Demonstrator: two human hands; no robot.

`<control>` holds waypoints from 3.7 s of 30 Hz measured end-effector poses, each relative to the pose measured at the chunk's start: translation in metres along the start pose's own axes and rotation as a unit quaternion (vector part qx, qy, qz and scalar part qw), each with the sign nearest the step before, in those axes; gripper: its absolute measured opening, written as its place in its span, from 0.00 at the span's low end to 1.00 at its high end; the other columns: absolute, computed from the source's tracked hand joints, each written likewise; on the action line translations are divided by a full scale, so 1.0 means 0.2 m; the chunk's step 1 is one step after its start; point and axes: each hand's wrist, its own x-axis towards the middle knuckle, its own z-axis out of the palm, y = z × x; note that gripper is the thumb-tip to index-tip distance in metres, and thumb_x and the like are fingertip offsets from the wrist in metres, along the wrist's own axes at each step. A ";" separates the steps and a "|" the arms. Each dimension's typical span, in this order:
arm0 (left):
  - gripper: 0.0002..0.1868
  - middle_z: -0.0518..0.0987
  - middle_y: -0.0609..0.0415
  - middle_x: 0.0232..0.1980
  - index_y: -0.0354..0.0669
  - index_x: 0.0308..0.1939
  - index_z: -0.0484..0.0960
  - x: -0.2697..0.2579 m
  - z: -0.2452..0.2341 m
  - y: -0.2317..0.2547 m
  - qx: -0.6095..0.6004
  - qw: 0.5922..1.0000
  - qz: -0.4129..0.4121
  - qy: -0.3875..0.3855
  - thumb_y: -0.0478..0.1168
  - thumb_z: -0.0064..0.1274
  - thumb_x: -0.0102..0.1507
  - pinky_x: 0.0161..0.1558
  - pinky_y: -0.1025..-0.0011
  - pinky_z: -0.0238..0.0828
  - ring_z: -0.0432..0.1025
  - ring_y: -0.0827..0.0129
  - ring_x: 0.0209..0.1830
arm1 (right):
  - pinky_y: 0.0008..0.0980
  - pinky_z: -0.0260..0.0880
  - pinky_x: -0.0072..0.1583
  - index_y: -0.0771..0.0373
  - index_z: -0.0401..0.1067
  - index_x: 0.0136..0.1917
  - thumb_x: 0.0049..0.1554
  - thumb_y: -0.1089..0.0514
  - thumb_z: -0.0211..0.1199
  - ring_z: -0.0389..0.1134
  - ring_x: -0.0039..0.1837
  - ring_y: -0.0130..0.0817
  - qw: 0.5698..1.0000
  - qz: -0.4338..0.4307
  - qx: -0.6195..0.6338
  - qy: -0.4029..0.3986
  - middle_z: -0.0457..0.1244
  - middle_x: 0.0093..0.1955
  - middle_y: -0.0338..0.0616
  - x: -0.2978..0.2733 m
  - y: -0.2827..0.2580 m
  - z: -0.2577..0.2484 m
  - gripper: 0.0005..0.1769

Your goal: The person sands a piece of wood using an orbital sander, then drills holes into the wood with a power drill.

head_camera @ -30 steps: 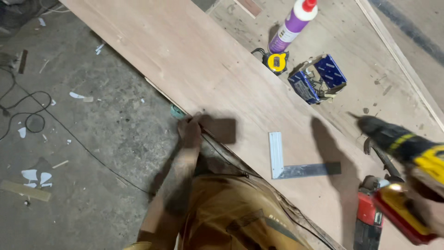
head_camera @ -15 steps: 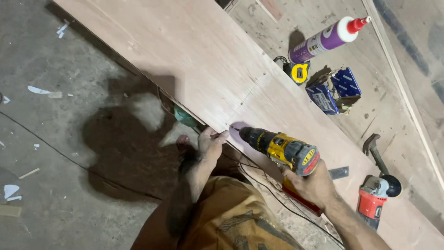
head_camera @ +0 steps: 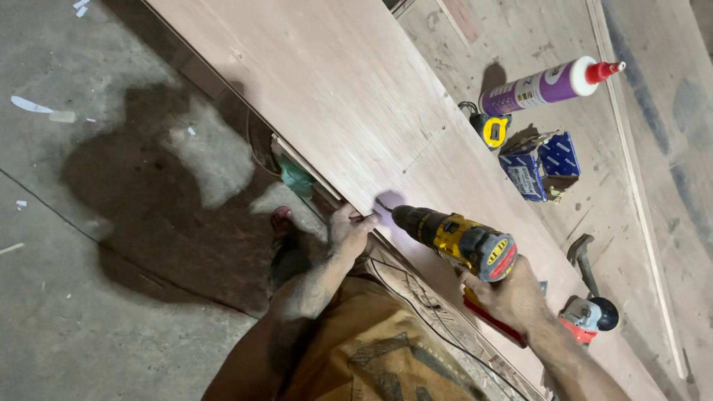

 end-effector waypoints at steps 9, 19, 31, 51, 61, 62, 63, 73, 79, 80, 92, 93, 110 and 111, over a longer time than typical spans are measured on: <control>0.12 0.85 0.53 0.38 0.41 0.39 0.85 -0.02 0.00 0.06 -0.018 0.998 -0.055 0.002 0.32 0.68 0.53 0.42 0.72 0.79 0.78 0.68 0.37 | 0.29 0.78 0.65 0.50 0.74 0.66 0.50 0.52 0.72 0.76 0.56 0.30 0.992 0.054 -0.078 -0.088 0.75 0.55 0.36 0.07 -0.15 -0.12 0.30; 0.18 0.84 0.48 0.33 0.39 0.40 0.85 -0.02 -0.03 0.01 -0.004 0.999 -0.037 -0.022 0.39 0.73 0.50 0.37 0.72 0.78 0.77 0.70 0.36 | 0.44 0.73 0.44 0.70 0.76 0.33 0.37 0.66 0.69 0.73 0.38 0.46 0.999 -0.050 -0.008 -0.016 0.67 0.28 0.59 0.05 -0.42 -0.15 0.08; 0.20 0.85 0.43 0.36 0.37 0.44 0.84 0.07 -0.08 -0.08 0.073 0.996 -0.010 -0.040 0.42 0.71 0.53 0.39 0.68 0.79 0.82 0.62 0.41 | 0.49 0.74 0.48 0.71 0.76 0.38 0.42 0.63 0.71 0.74 0.43 0.54 1.000 0.002 -0.007 0.002 0.69 0.33 0.63 -0.01 -0.49 -0.14 0.10; 0.26 0.86 0.53 0.39 0.48 0.48 0.79 -0.03 -0.06 0.00 0.208 0.978 0.007 -0.022 0.54 0.68 0.52 0.42 0.60 0.77 0.82 0.60 0.43 | 0.45 0.76 0.52 0.69 0.79 0.46 0.49 0.64 0.71 0.75 0.43 0.50 1.000 -0.010 0.022 -0.007 0.71 0.37 0.62 -0.08 -0.42 -0.21 0.11; 0.33 0.77 0.54 0.41 0.51 0.57 0.71 -0.08 -0.08 0.10 0.366 0.837 0.397 0.085 0.49 0.69 0.52 0.47 0.56 0.67 0.76 0.55 0.43 | 0.47 0.77 0.52 0.67 0.78 0.51 0.48 0.60 0.70 0.76 0.45 0.51 0.998 -0.034 0.057 -0.008 0.71 0.39 0.61 -0.09 -0.33 -0.19 0.17; 0.23 0.75 0.60 0.43 0.57 0.49 0.79 -0.06 -0.09 0.13 0.388 0.776 0.495 0.050 0.49 0.68 0.51 0.50 0.61 0.62 0.74 0.62 0.46 | 0.46 0.78 0.52 0.67 0.78 0.52 0.48 0.62 0.69 0.76 0.45 0.50 0.997 -0.051 0.060 -0.022 0.70 0.39 0.61 -0.08 -0.26 -0.16 0.16; 0.23 0.75 0.60 0.43 0.57 0.49 0.79 -0.01 -0.07 0.11 0.391 0.774 0.496 0.046 0.49 0.68 0.51 0.50 0.61 0.62 0.74 0.62 0.46 | 0.46 0.78 0.52 0.67 0.78 0.52 0.48 0.62 0.69 0.76 0.45 0.50 0.996 -0.049 0.065 -0.022 0.70 0.39 0.61 -0.09 -0.25 -0.15 0.16; 0.04 0.72 0.60 0.39 0.56 0.36 0.80 0.27 -0.05 0.07 0.432 0.664 0.590 -0.156 0.47 0.55 0.61 0.50 0.64 0.58 0.69 0.66 0.45 | 0.44 0.76 0.52 0.64 0.78 0.48 0.50 0.56 0.72 0.76 0.44 0.48 0.997 0.021 0.073 -0.010 0.72 0.38 0.57 -0.15 -0.22 -0.16 0.14; 0.06 0.76 0.53 0.39 0.48 0.35 0.79 0.18 0.01 0.43 0.472 0.663 0.521 -0.257 0.44 0.56 0.61 0.48 0.61 0.68 0.73 0.57 0.44 | 0.51 0.76 0.54 0.68 0.76 0.53 0.55 0.57 0.68 0.77 0.46 0.55 0.994 0.034 0.103 -0.012 0.73 0.43 0.64 -0.29 -0.39 -0.36 0.15; 0.06 0.77 0.51 0.39 0.46 0.38 0.78 0.12 0.03 0.53 0.499 0.663 0.476 -0.291 0.40 0.56 0.60 0.50 0.59 0.71 0.75 0.54 0.45 | 0.50 0.76 0.56 0.66 0.77 0.54 0.57 0.58 0.65 0.78 0.45 0.52 0.994 0.045 0.095 -0.028 0.74 0.44 0.63 -0.31 -0.39 -0.39 0.14; 0.11 0.81 0.47 0.50 0.51 0.47 0.85 0.10 0.11 0.66 0.605 0.673 0.217 -0.367 0.42 0.53 0.62 0.55 0.51 0.75 0.77 0.45 0.54 | 0.33 0.74 0.39 0.62 0.77 0.40 0.53 0.53 0.68 0.72 0.31 0.37 0.992 0.049 0.090 -0.069 0.69 0.27 0.48 -0.17 -0.34 -0.30 0.10; 0.11 0.81 0.47 0.50 0.51 0.47 0.85 0.11 0.11 0.65 0.604 0.674 0.216 -0.365 0.42 0.53 0.62 0.55 0.51 0.75 0.77 0.45 0.54 | 0.33 0.74 0.39 0.62 0.77 0.40 0.53 0.53 0.68 0.72 0.31 0.37 0.992 0.048 0.088 -0.070 0.69 0.27 0.48 -0.17 -0.34 -0.30 0.10; 0.16 0.82 0.55 0.52 0.62 0.51 0.87 0.12 0.03 0.57 0.589 0.700 0.225 -0.336 0.40 0.52 0.62 0.58 0.53 0.75 0.77 0.52 0.56 | 0.34 0.73 0.38 0.64 0.76 0.39 0.56 0.53 0.66 0.70 0.31 0.38 0.994 0.050 0.077 -0.062 0.67 0.27 0.50 -0.13 -0.38 -0.25 0.12; 0.16 0.82 0.55 0.52 0.62 0.51 0.87 0.12 0.03 0.57 0.588 0.700 0.225 -0.337 0.40 0.52 0.62 0.58 0.53 0.75 0.77 0.52 0.56 | 0.34 0.73 0.38 0.64 0.76 0.39 0.56 0.53 0.66 0.70 0.31 0.38 0.994 0.051 0.077 -0.062 0.67 0.27 0.50 -0.13 -0.38 -0.26 0.12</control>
